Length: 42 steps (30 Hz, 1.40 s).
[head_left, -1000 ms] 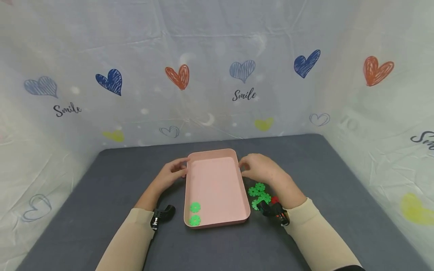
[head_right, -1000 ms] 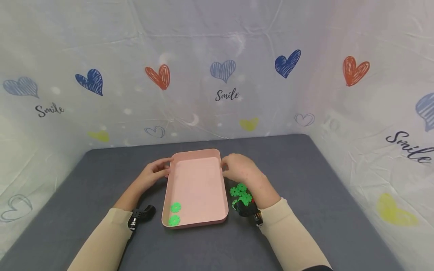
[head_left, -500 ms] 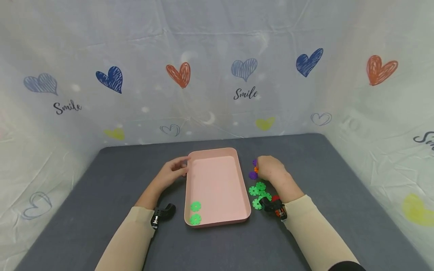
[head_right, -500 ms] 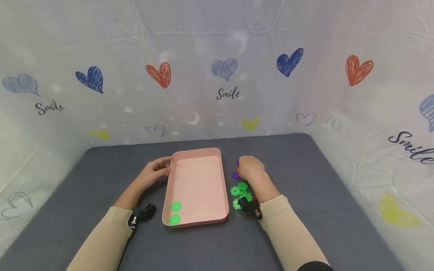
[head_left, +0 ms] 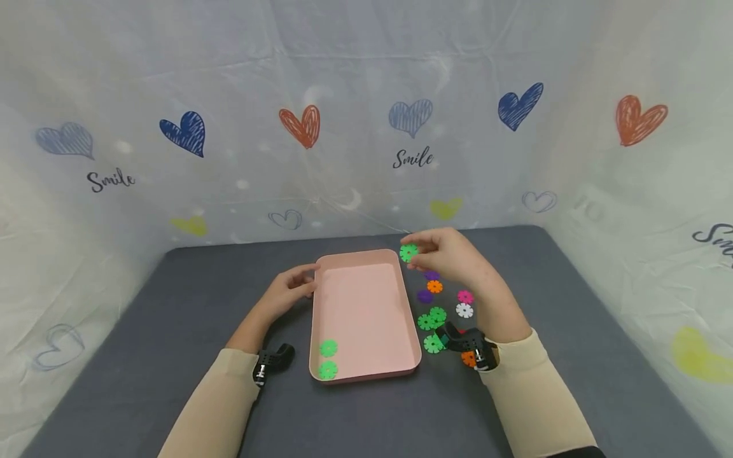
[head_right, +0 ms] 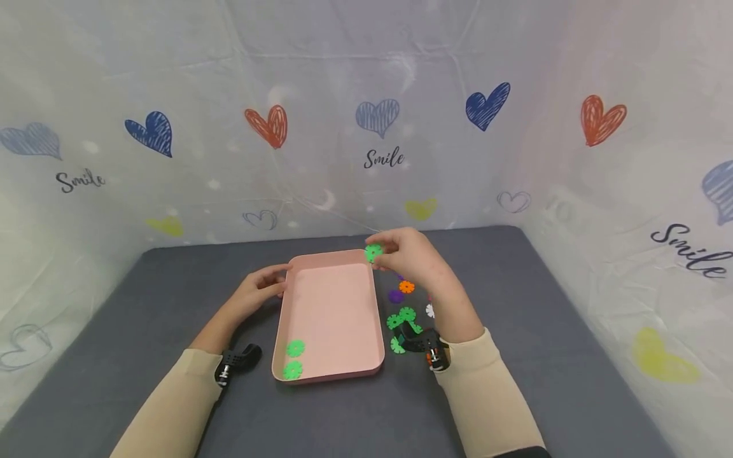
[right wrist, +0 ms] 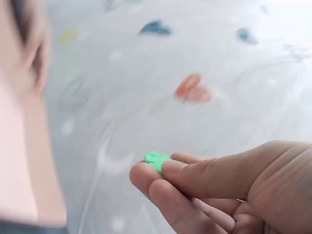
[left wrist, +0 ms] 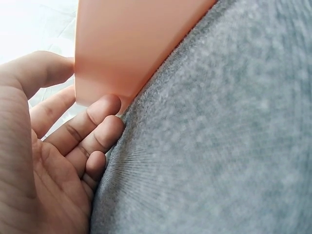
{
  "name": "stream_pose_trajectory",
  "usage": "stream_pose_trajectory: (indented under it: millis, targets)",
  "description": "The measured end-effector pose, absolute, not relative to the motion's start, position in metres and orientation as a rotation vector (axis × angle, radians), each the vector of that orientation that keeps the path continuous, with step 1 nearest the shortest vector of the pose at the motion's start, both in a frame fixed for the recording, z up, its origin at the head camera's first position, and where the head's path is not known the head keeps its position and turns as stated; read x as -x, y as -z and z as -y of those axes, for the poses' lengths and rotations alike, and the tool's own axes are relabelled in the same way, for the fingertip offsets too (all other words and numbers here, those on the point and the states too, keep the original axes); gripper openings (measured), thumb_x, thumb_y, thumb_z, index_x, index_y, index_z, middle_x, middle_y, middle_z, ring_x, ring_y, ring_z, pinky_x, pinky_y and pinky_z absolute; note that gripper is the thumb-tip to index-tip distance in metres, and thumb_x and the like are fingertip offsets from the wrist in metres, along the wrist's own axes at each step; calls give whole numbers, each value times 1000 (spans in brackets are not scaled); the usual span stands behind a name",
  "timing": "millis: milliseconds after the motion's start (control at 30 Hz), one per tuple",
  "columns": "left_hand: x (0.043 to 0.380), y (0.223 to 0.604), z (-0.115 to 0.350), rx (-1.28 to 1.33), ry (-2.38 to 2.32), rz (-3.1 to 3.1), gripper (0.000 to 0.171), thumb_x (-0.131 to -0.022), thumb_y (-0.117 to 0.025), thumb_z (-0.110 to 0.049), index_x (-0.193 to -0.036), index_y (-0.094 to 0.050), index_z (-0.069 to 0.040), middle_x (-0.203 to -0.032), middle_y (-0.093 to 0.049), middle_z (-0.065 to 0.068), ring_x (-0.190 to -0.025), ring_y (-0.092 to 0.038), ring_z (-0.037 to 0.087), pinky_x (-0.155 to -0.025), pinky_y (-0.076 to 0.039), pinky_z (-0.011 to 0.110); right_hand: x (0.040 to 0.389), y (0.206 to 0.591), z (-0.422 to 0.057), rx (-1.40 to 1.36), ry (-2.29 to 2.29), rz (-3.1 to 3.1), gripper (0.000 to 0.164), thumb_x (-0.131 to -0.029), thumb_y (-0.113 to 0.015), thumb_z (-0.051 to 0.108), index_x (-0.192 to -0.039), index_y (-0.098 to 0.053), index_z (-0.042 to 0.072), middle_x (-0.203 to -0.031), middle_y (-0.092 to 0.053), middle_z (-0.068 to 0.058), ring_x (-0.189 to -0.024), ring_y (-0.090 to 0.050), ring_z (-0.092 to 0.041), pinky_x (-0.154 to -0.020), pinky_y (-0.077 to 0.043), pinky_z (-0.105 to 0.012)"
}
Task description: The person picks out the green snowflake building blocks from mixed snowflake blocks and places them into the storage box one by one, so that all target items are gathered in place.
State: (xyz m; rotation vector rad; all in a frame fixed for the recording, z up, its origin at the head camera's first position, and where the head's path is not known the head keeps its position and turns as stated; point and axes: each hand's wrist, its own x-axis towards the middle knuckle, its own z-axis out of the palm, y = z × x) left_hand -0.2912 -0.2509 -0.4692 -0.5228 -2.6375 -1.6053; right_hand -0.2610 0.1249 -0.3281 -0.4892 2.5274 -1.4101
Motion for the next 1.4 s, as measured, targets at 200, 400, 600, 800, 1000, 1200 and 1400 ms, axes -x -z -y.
stream_pose_trajectory:
  millis: [200,400,600,800,1000,1200,1400]
  targets:
    - [291,472,251,524,1614,2612,50,-100,-68,-9,-145,-53,4,-94,-67,13,-78,-62,22,-67,-48,34,251,335,-80,698,1550,-2286,45,-90,-78,11,-135,-68,12,-108,-74,-5,-99,-71,-20,-89,-55,-39]
    - [295,472,249,531,1598,2637,50,-100,-69,-16,-145,-55,-1,-92,-67,11,-78,-61,21,-63,-45,31,237,368,-28,802,1369,-2309,43,-91,-76,7,-133,-71,13,-105,-73,3,-88,-69,-12,-76,-54,-31]
    - [296,471,252,553,1632,2621,48,-100,-69,-13,-145,-55,0,-92,-67,12,-79,-62,21,-69,-49,32,233,408,4,828,1106,-2608,35,-89,-78,5,-124,-75,7,-86,-65,5,-76,-58,-9,-71,-48,-26]
    - [296,469,252,561,1617,2620,50,-100,-67,-7,-146,-51,6,-96,-68,15,-81,-63,27,-72,-51,36,236,427,11,829,964,-2680,32,-90,-74,2,-122,-75,6,-83,-62,3,-75,-54,-13,-71,-45,-27]
    - [295,468,250,552,1590,2634,49,-100,-69,-11,-145,-54,2,-96,-69,13,-82,-64,20,-73,-51,32,234,427,11,888,872,-2680,41,-90,-68,-3,-130,-70,5,-95,-67,-2,-84,-55,-15,-80,-46,-28]
    - [295,468,249,538,1571,2642,49,-100,-68,-11,-145,-54,2,-96,-68,12,-81,-63,18,-72,-51,33,232,411,0,930,843,-2590,43,-102,-56,3,-143,-60,10,-134,-66,-7,-123,-60,-17,-104,-46,-35]
    - [289,460,242,514,1576,2661,48,-100,-66,-4,-145,-52,8,-97,-67,18,-83,-64,29,-76,-51,41,243,389,-28,985,930,-2421,46,-101,-59,4,-146,-57,9,-135,-66,-9,-118,-66,-22,-98,-50,-35]
